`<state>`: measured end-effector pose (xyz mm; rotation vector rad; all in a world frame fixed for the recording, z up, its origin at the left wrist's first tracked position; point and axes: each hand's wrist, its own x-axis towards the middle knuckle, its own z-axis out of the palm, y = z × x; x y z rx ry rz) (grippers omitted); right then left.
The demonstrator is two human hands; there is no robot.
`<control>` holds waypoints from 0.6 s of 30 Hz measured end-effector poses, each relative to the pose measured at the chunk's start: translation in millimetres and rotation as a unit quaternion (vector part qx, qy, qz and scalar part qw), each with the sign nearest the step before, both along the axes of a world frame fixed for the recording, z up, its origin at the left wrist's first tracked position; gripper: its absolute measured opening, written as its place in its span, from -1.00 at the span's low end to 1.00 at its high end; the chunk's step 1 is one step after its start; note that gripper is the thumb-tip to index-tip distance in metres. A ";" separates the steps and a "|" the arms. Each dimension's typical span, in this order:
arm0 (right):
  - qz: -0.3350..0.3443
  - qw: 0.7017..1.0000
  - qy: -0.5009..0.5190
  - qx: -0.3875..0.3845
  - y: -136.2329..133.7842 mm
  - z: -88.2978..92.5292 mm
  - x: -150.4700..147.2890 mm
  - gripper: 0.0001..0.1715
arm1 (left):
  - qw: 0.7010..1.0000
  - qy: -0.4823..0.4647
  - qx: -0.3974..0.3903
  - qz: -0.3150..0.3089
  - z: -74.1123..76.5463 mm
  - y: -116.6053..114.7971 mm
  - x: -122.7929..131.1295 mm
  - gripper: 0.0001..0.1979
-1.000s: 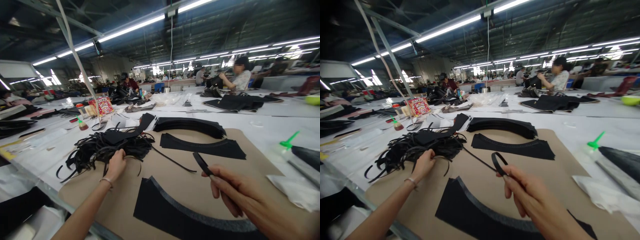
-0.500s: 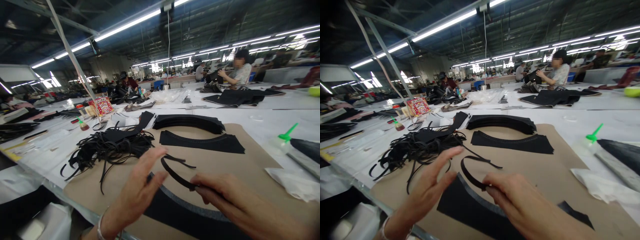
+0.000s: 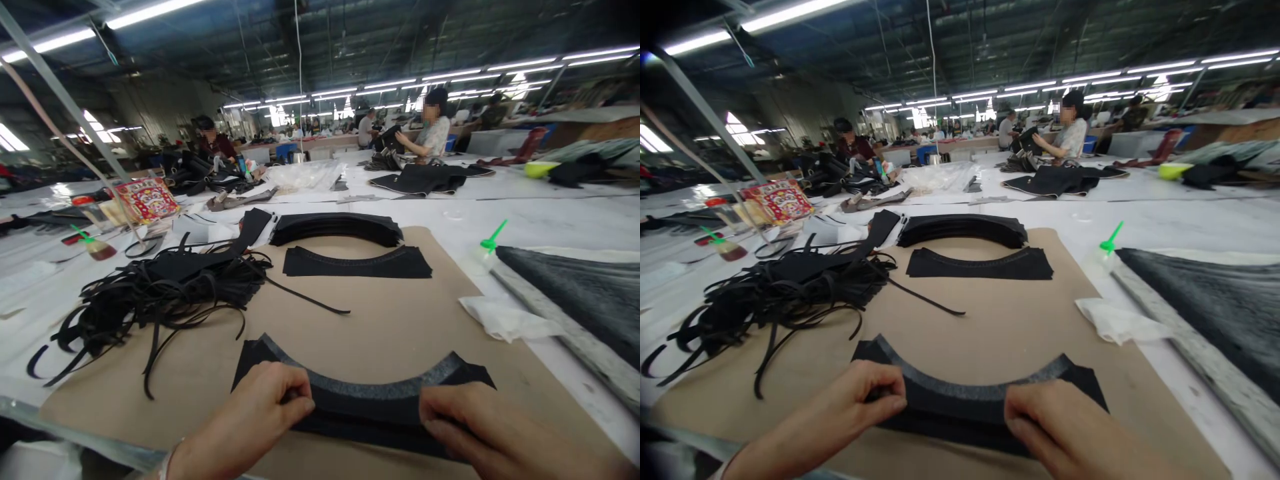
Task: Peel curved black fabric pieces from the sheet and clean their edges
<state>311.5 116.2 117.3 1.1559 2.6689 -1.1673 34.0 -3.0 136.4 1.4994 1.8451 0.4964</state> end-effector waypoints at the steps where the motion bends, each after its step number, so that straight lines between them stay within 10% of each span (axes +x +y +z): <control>1: -0.009 1.000 -0.012 -0.005 -0.5 -4.7 2.0 -0.62 | 1.000 0.015 -0.005 -0.002 -5.1 2.3 1.7 -0.83; 18: 0.020 0.995 -0.082 0.054 18.7 -22.3 -34.7 -0.71 | 0.991 0.132 -0.025 0.009 -42.6 40.5 17.8 -0.88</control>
